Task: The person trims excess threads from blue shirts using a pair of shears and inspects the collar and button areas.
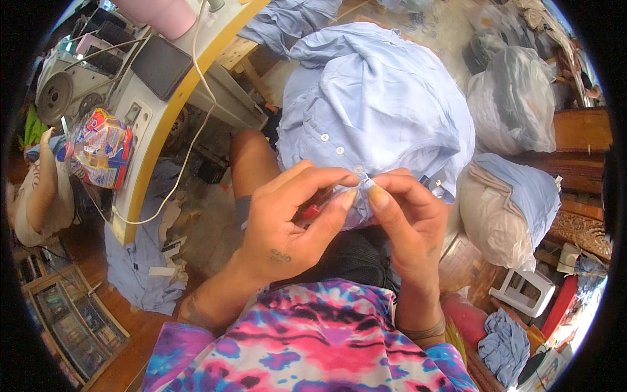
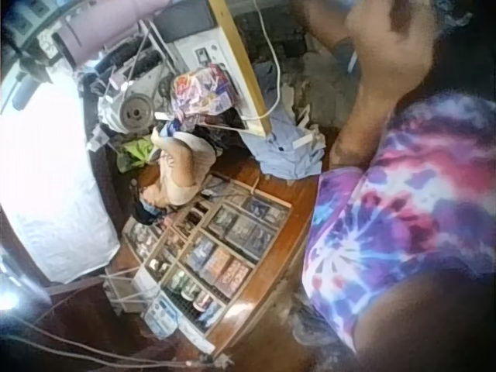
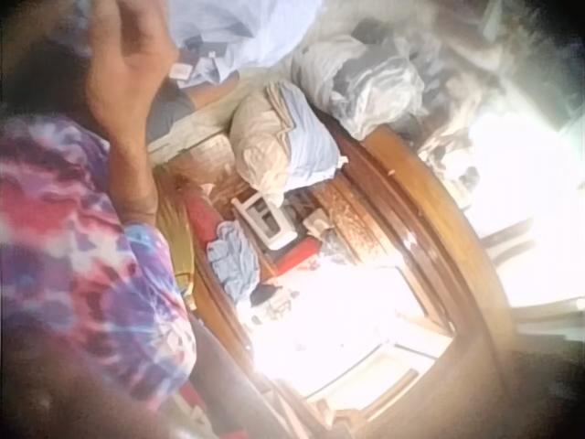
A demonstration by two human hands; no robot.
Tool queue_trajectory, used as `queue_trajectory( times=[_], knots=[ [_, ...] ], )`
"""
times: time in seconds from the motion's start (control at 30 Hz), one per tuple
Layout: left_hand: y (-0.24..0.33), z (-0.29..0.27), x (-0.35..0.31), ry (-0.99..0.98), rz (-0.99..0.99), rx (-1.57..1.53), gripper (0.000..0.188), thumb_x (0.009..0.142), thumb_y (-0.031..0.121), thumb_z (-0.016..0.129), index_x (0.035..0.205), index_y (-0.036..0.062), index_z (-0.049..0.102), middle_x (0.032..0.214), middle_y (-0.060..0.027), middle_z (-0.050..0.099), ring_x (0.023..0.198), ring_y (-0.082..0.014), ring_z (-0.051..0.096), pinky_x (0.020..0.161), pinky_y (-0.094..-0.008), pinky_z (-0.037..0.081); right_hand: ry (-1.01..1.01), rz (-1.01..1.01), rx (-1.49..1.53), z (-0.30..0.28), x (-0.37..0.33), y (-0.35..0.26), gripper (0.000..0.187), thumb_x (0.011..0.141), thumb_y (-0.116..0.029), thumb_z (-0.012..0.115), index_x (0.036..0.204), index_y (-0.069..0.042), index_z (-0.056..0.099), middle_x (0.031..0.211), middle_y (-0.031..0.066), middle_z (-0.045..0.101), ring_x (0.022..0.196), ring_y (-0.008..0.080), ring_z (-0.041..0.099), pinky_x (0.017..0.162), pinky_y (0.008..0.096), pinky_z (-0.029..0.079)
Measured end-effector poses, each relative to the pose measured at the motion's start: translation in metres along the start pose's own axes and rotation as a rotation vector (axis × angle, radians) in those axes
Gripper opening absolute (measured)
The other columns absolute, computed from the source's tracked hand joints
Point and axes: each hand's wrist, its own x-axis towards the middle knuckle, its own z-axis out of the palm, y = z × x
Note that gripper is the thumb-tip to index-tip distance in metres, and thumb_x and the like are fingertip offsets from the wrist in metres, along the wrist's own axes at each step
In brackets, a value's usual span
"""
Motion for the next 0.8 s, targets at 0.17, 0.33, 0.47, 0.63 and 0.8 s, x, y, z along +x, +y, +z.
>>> queue_trajectory(
  times=[0.17,0.33,0.47,0.63,0.8],
  knots=[
    [0.001,0.0,0.005,0.021,0.139,0.109,0.016,0.083,-0.001,0.077,0.1,0.0003,0.076,0.074,-0.0053,0.062,0.059,-0.0105,0.055,0.054,-0.0256,0.04,0.004,-0.125,-0.227,-0.001,-0.001,0.003,0.014,0.099,-0.006,0.071,0.109,0.004,0.073,0.099,0.0057,0.067,0.084,0.0082,0.061,0.073,0.0231,0.048],
    [-0.006,-0.009,0.009,-0.079,0.282,0.209,0.028,0.075,-0.003,0.079,0.102,0.0026,0.072,0.078,-0.009,0.064,0.062,-0.0213,0.065,0.055,-0.0317,0.05,-0.027,-0.337,-0.595,-0.005,0.003,-0.001,0.014,0.093,-0.003,0.074,0.107,0.002,0.072,0.095,0.0101,0.068,0.08,0.0163,0.064,0.072,0.028,0.05],
    [-0.002,-0.012,0.012,-0.125,0.276,0.251,0.027,0.074,-0.002,0.079,0.099,0.0023,0.071,0.078,-0.0088,0.063,0.063,-0.0212,0.065,0.056,-0.0316,0.05,-0.076,-0.372,-0.67,-0.005,0.006,-0.005,0.015,0.09,-0.001,0.075,0.104,0.0,0.07,0.094,0.0128,0.068,0.08,0.0227,0.066,0.073,0.0318,0.051],
    [-0.005,-0.014,0.014,-0.168,0.205,0.149,0.021,0.077,0.0,0.077,0.097,0.0017,0.07,0.076,-0.0082,0.061,0.062,-0.0194,0.062,0.057,-0.0308,0.048,-0.138,-0.325,-0.661,-0.01,0.007,0.002,0.017,0.092,-0.003,0.073,0.107,0.0,0.067,0.094,0.0132,0.068,0.082,0.0238,0.065,0.076,0.0318,0.051],
    [-0.01,-0.015,0.019,-0.16,0.173,0.142,0.009,0.08,0.002,0.076,0.089,0.003,0.072,0.07,-0.0038,0.058,0.059,-0.0122,0.054,0.054,-0.0277,0.041,-0.238,0.094,-0.289,-0.011,0.004,-0.004,0.015,0.102,-0.011,0.066,0.112,0.001,0.065,0.095,0.0042,0.067,0.083,0.0112,0.06,0.075,0.0265,0.049]
  ],
)
